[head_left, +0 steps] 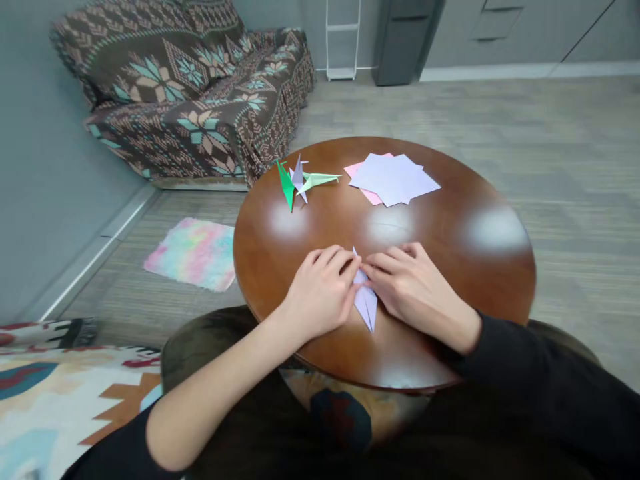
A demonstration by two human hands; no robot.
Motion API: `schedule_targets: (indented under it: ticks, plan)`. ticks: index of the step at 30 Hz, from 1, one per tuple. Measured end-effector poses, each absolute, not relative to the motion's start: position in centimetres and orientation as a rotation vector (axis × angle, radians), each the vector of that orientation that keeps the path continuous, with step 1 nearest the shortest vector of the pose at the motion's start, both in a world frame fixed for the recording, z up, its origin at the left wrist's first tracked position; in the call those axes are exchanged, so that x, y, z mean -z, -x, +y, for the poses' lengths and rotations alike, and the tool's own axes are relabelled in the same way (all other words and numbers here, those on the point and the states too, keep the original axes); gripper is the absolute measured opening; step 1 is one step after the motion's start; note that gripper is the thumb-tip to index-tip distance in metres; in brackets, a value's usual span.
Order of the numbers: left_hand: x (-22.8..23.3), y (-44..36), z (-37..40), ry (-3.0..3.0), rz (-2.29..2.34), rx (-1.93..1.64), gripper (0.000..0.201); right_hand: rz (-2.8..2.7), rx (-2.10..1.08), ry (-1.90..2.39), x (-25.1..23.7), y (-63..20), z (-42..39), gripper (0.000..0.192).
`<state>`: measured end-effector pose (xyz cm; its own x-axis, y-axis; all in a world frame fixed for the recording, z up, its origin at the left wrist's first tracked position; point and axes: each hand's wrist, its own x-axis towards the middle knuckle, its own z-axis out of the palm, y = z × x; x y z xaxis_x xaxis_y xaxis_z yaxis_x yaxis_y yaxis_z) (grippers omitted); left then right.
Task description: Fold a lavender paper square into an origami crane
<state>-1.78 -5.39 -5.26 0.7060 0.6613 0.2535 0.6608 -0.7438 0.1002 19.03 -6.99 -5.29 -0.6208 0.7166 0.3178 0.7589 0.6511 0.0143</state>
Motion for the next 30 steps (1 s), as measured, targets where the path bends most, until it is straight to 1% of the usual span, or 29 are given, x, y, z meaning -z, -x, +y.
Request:
schedule_targets:
  ticks: [2, 4, 7, 13, 21, 30]
  plan:
    - [5.1, 1.1, -3.7, -2.922, 1.180, -0.405, 0.040, -2.614, 0.290, 1.188, 5.3, -19.1, -5.1, 0.023]
    - [5.0, 0.6, -2.3, -2.946, 1.203, -0.398, 0.040, -2.573, 0.292, 1.230, 5.4, -19.2, -3.5, 0.025]
    - [5.0, 0.2, -1.1, -2.969, 1.181, -0.395, 0.040, -2.538, 0.292, 1.229, 5.8, -19.2, -2.5, 0.023]
    - [5.0, 0.0, -1.1, -2.953, 1.195, -0.395, 0.037, -2.507, 0.285, 1.191, 6.5, -19.8, -3.5, 0.026]
    - [5.5, 0.2, -1.1, -2.885, 1.185, -0.479, 0.039, -2.426, 0.216, 1.182, 7.2, -20.1, -4.2, 0.024]
    - [5.8, 0.3, -1.2, -2.881, 1.183, -0.474, 0.040, -2.431, 0.141, 1.146, 7.0, -19.9, -4.7, 0.029]
